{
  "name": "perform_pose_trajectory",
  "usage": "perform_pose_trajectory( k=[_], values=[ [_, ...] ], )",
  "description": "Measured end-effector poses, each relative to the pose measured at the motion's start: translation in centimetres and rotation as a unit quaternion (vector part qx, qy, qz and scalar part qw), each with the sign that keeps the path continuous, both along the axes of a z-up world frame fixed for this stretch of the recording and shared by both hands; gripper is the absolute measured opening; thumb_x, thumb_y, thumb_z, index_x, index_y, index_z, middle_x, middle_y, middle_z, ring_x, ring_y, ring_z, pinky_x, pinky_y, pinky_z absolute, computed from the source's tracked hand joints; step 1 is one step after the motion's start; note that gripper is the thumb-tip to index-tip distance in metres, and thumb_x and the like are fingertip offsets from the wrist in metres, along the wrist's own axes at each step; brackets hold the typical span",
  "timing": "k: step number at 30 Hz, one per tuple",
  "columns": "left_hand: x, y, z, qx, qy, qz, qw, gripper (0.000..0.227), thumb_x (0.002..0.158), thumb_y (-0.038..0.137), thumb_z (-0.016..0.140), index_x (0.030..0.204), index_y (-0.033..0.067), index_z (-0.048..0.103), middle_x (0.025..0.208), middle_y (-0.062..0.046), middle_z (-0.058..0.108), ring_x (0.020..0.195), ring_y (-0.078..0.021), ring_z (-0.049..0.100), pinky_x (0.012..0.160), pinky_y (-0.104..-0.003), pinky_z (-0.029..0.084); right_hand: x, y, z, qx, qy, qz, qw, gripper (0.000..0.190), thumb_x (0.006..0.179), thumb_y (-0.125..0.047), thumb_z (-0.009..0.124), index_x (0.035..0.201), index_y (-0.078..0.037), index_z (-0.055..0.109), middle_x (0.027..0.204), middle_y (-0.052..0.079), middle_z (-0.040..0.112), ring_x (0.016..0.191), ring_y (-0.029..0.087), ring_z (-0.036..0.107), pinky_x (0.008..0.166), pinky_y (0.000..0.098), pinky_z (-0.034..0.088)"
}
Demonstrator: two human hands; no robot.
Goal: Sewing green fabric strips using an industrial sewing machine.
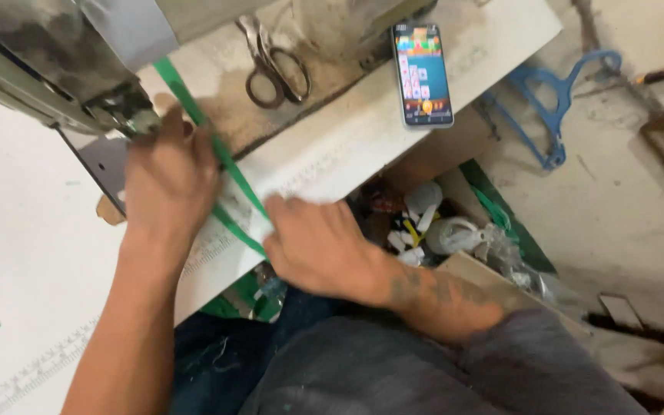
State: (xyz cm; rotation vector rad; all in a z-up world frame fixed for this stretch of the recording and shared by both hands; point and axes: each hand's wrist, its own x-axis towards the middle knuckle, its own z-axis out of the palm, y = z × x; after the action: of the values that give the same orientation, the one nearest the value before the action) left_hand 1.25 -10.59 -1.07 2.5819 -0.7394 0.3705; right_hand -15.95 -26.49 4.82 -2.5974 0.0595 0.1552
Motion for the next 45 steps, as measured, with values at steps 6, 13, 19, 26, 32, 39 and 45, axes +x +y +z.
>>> perform_pose_trajectory(
  k=[6, 13, 19, 26, 32, 39, 45],
  values=[
    [1.2, -3.6, -0.7, 0.149, 0.175, 0.104, 0.968, 0.087, 0.091, -0.005, 0.055, 0.171, -0.0093, 0.020, 0.174, -0.032, 0.032, 0.101, -0.0620, 0.073, 0.081, -0.062, 0.061, -6.9, 0.4, -0.4, 0.026, 0.204, 0.058, 0.977, 0.055, 0.115, -0.056, 0.028, 0.106, -0.010, 0.057, 0.095, 0.014, 0.074, 0.078, 0.049, 0.069, 0.065, 0.0676, 0.049],
    [-19.0, 3.9, 0.8, 0.062, 0.406, -0.241, 0.879, 0.019, 0.087, 0.002, 0.058, 0.101, 0.0096, 0.069, 0.094, -0.015, 0.071, 0.086, -0.0396, 0.071, 0.076, -0.051, 0.054, 6.6, -0.6, 2.3, 0.032, -0.132, 0.037, 0.990, 0.043, 0.110, -0.045, 0.052, 0.123, -0.006, 0.064, 0.110, 0.018, 0.074, 0.095, 0.043, 0.074, 0.071, 0.0581, 0.059],
    [-23.1, 9.0, -7.5, 0.178, 0.470, -0.168, 0.848, 0.052, 0.089, 0.009, 0.066, 0.138, 0.0254, 0.071, 0.143, -0.013, 0.062, 0.129, -0.0393, 0.064, 0.103, -0.047, 0.057, 16.1, 3.7, -0.9, -0.060, 0.034, 0.067, 0.995, 0.049, 0.110, -0.026, 0.045, 0.153, -0.002, 0.046, 0.148, 0.025, 0.049, 0.104, 0.047, 0.070, 0.072, 0.0579, 0.065],
    [-15.6, 8.2, 7.4, -0.133, 0.145, -0.136, 0.971, 0.017, 0.104, 0.015, 0.069, 0.118, 0.0097, 0.077, 0.112, -0.004, 0.082, 0.090, -0.0184, 0.076, 0.083, -0.034, 0.060, -5.1, 2.2, -2.4, -0.008, 0.127, 0.160, 0.979, 0.021, 0.102, -0.013, 0.054, 0.121, -0.005, 0.061, 0.113, 0.024, 0.064, 0.077, 0.050, 0.074, 0.063, 0.0637, 0.059],
    [-7.3, 0.8, 0.1, 0.165, -0.165, -0.011, 0.972, 0.058, 0.094, 0.037, 0.080, 0.133, -0.0040, 0.072, 0.138, -0.024, 0.073, 0.114, -0.0383, 0.063, 0.087, -0.050, 0.056, -8.6, -3.5, -1.0, 0.166, 0.066, 0.106, 0.978, 0.033, 0.102, -0.036, 0.066, 0.124, -0.015, 0.079, 0.113, 0.007, 0.084, 0.099, 0.023, 0.079, 0.092, 0.0393, 0.060],
    [-9.8, 0.6, -0.5, 0.115, -0.224, 0.038, 0.967, 0.038, 0.096, 0.004, 0.068, 0.132, 0.0046, 0.079, 0.126, -0.015, 0.081, 0.119, -0.0302, 0.072, 0.098, -0.037, 0.051, -5.8, -23.3, -5.3, -0.087, -0.324, -0.180, 0.925, 0.073, 0.098, -0.054, 0.085, 0.151, -0.011, 0.061, 0.158, 0.027, 0.044, 0.150, 0.063, 0.042, 0.123, 0.0808, 0.021],
    [-8.5, 0.5, -1.6, 0.106, -0.236, 0.046, 0.965, 0.045, 0.085, -0.005, 0.067, 0.129, 0.0008, 0.076, 0.101, -0.015, 0.081, 0.094, -0.0303, 0.075, 0.082, -0.039, 0.047, -5.2, -24.0, -5.3, -0.144, -0.243, -0.151, 0.947, 0.056, 0.101, -0.068, 0.074, 0.142, -0.030, 0.071, 0.170, 0.025, 0.036, 0.162, 0.060, 0.022, 0.117, 0.0912, 0.001]
  ],
)
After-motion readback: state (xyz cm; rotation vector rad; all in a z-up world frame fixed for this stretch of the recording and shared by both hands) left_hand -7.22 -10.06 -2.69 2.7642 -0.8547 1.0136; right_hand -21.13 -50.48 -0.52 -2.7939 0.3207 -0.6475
